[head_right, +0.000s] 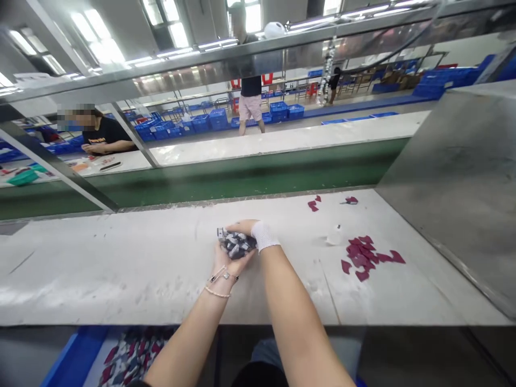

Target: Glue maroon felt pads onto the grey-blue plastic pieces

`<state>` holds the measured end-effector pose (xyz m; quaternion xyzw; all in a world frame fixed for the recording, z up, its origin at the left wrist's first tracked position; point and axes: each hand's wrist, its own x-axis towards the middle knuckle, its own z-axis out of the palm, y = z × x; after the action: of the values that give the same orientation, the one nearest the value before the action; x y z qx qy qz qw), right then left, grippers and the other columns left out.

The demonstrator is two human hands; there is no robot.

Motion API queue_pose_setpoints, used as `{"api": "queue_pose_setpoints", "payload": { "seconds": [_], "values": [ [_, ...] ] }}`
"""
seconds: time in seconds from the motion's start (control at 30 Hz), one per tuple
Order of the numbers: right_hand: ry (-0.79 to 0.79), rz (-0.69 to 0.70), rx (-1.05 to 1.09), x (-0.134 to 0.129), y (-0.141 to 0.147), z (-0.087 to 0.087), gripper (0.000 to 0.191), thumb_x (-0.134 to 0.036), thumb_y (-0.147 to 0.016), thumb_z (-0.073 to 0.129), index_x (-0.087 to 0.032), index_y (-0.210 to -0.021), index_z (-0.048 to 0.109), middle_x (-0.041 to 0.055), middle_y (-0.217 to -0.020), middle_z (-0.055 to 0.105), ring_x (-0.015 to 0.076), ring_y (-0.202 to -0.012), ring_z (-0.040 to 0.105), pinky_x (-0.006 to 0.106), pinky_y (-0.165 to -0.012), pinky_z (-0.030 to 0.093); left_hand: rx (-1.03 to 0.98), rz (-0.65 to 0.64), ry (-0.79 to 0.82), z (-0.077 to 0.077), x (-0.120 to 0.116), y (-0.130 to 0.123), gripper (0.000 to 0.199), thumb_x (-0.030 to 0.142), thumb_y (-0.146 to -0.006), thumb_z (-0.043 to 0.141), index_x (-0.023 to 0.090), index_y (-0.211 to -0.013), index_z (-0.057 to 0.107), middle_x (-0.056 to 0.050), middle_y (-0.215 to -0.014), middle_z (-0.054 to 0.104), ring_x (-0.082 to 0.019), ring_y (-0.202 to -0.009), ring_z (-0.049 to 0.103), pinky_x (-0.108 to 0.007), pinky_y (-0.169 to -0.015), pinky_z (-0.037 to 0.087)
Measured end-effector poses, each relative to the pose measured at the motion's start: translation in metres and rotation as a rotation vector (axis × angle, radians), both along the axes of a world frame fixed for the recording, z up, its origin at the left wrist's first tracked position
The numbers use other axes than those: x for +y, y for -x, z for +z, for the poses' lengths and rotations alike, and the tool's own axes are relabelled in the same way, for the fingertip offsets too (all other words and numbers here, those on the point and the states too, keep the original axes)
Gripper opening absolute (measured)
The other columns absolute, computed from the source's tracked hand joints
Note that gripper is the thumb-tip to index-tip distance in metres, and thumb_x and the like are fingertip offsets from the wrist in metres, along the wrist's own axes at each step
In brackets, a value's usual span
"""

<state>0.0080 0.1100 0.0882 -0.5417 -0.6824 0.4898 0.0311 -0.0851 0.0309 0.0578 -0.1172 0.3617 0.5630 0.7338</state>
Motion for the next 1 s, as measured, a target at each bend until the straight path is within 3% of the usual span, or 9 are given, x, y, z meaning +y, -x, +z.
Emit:
{"api": "queue_pose_setpoints", "payload": {
  "seconds": [0.1,0.3,0.5,0.73,0.83,0.9,0.97,1.0],
  "values": [
    [0.027,0.060,-0.064,0.022,0.014,-0.001,0.036,-0.044,-0.099,0.063,-0.019,-0.126,0.064,0.0094,-0.130,0.065,0.0244,-0.110,0.065,0.046,-0.094,0.057,-0.042,0.012,0.013,-0.002,0.008,0.012,0.048,0.047,-0.097,0.039,0.019,-0.128,0.063,-0.017,-0.125,0.069,-0.038,-0.126,0.064,-0.059,-0.088,0.062],
    [0.037,0.081,-0.102,0.038,0.020,-0.009,0.037,-0.043,-0.099,0.063,-0.019,-0.128,0.064,0.0098,-0.133,0.063,0.0255,-0.113,0.064,0.048,-0.096,0.056,-0.035,0.077,0.040,-0.005,-0.002,0.021,0.038,0.039,-0.098,0.049,0.015,-0.123,0.065,-0.016,-0.128,0.070,-0.033,-0.123,0.067,-0.043,-0.080,0.068],
    [0.061,0.037,0.000,0.031,0.004,-0.017,0.042,-0.043,-0.099,0.063,-0.020,-0.134,0.059,0.0111,-0.134,0.062,0.0247,-0.111,0.065,0.047,-0.092,0.058,-0.005,0.091,0.066,-0.001,-0.030,0.031,0.035,0.033,-0.100,0.054,0.011,-0.127,0.060,-0.017,-0.124,0.071,-0.028,-0.122,0.070,-0.033,-0.087,0.068],
    [-0.042,-0.006,0.018,0.012,-0.033,-0.014,0.039,-0.042,-0.100,0.062,-0.021,-0.133,0.061,0.0107,-0.135,0.062,0.0246,-0.112,0.065,0.046,-0.093,0.058,0.118,0.080,0.076,0.002,-0.046,0.033,0.033,0.022,-0.101,0.053,0.017,-0.134,0.051,-0.018,-0.131,0.067,-0.027,-0.123,0.070,-0.030,-0.086,0.067],
    [-0.106,-0.021,0.010,-0.010,-0.049,-0.006,0.040,-0.040,-0.099,0.064,-0.021,-0.133,0.061,0.0110,-0.137,0.060,0.0258,-0.116,0.063,0.049,-0.097,0.056,0.292,0.002,0.040,-0.013,-0.063,0.031,0.037,0.016,-0.100,0.048,0.018,-0.138,0.048,-0.018,-0.132,0.066,-0.024,-0.120,0.072,-0.027,-0.090,0.065],
    [-0.139,-0.037,0.009,-0.029,-0.065,-0.001,0.042,-0.040,-0.098,0.065,-0.020,-0.134,0.060,0.0113,-0.139,0.060,0.0271,-0.119,0.062,0.051,-0.099,0.055,0.553,-0.074,-0.059,-0.035,-0.078,0.031,0.048,0.021,-0.100,0.050,0.026,-0.146,0.041,-0.015,-0.141,0.060,-0.024,-0.122,0.071,-0.036,-0.101,0.062],
    [-0.156,-0.053,0.011,-0.051,-0.084,0.002,0.044,-0.041,-0.098,0.065,-0.020,-0.136,0.059,0.0116,-0.140,0.059,0.0276,-0.120,0.061,0.052,-0.100,0.054,0.902,-0.127,-0.244,-0.061,-0.092,0.035,0.070,0.031,-0.097,0.059,0.043,-0.156,0.023,-0.008,-0.161,0.039,-0.026,-0.135,0.062,-0.048,-0.112,0.054],
    [-0.158,-0.060,0.012,-0.064,-0.095,0.003,0.044,-0.041,-0.098,0.065,-0.020,-0.136,0.059,0.0115,-0.139,0.059,0.0274,-0.120,0.062,0.052,-0.100,0.054,1.097,-0.183,-0.352,-0.073,-0.097,0.038,0.080,0.037,-0.095,0.063,0.046,-0.159,0.015,-0.007,-0.167,0.028,-0.029,-0.141,0.056,-0.052,-0.115,0.051]
  ]
}}
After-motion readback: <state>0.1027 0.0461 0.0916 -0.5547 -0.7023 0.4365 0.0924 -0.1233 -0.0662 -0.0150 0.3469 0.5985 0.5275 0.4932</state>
